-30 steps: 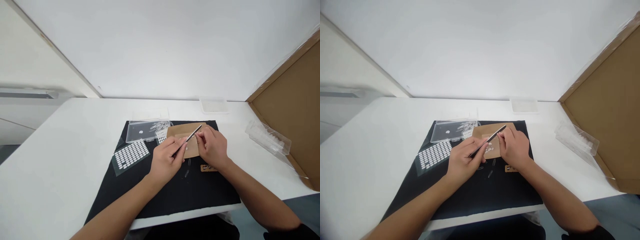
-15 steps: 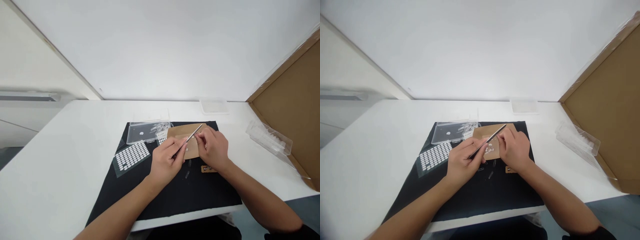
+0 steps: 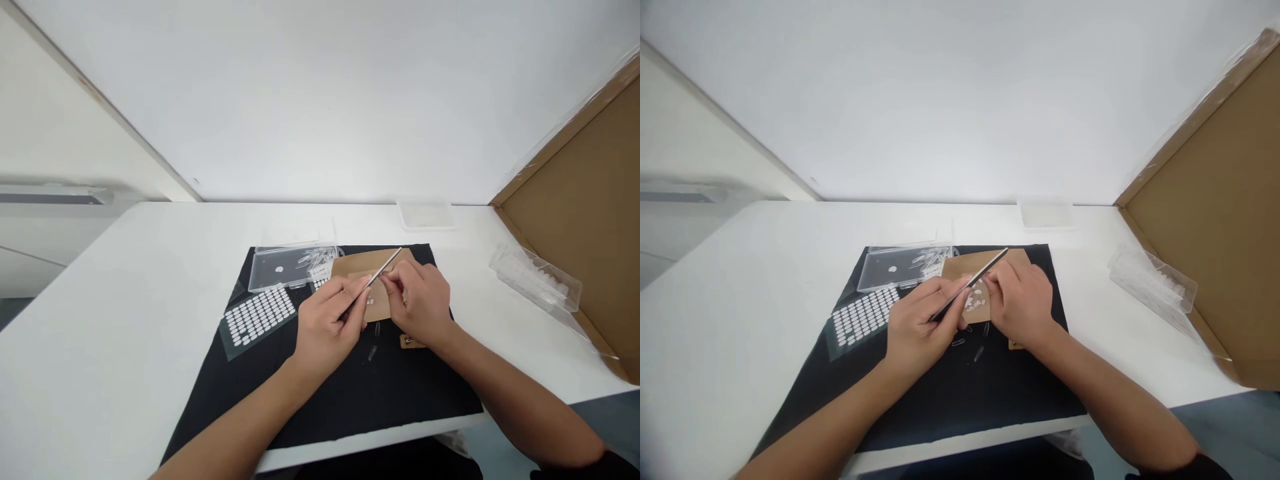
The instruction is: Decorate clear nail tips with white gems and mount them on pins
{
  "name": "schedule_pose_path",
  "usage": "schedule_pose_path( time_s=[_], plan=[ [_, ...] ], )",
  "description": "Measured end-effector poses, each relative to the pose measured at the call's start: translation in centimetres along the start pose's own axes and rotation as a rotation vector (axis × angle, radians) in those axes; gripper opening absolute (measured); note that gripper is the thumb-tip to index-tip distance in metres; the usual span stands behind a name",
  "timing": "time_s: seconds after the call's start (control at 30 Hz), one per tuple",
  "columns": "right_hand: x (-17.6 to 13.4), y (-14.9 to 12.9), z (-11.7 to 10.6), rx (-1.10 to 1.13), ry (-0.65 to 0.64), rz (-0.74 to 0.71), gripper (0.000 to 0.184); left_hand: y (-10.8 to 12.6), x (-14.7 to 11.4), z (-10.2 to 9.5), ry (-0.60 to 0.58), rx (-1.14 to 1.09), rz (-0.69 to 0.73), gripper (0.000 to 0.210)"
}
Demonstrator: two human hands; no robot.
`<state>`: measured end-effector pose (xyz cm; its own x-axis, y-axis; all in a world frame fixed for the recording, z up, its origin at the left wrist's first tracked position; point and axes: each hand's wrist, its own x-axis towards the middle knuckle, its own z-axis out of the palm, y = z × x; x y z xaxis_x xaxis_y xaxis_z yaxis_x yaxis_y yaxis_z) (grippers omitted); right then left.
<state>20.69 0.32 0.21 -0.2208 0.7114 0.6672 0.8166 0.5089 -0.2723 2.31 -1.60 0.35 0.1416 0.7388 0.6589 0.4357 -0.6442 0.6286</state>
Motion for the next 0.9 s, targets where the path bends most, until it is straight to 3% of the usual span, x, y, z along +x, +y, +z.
schedule_pose_path(
  time_s=[0.2,0.3,0.43,0.63,0.9],
  plan=[
    [-0.1,-0.3,0.1,0.066,-0.077,-0.046,0.023,0.1,-0.1,-0.1,0.010,0.004,0.011,0.024],
    [0.0,-0.1,-0.3,0.085,-0.026,0.033,0.021,0.4,-0.2,-0.3,0.025,0.016,0.008,0.026],
    [0.0,0.0,-0.9,0.155,-0.048,0.046,0.023,0.5,-0.2,-0.4,0.043,0.030,0.007,0.026],
    [-0.2,0.4,-1.2,0.379,0.024,0.124,0.017,0.2,-0.3,-0.2,0.043,0.047,-0.081,0.021],
    [-0.3,0.7,-0.9,0.484,0.045,0.160,0.014,0.3,-0.5,-0.2,0.044,0.033,-0.032,0.023]
  ],
)
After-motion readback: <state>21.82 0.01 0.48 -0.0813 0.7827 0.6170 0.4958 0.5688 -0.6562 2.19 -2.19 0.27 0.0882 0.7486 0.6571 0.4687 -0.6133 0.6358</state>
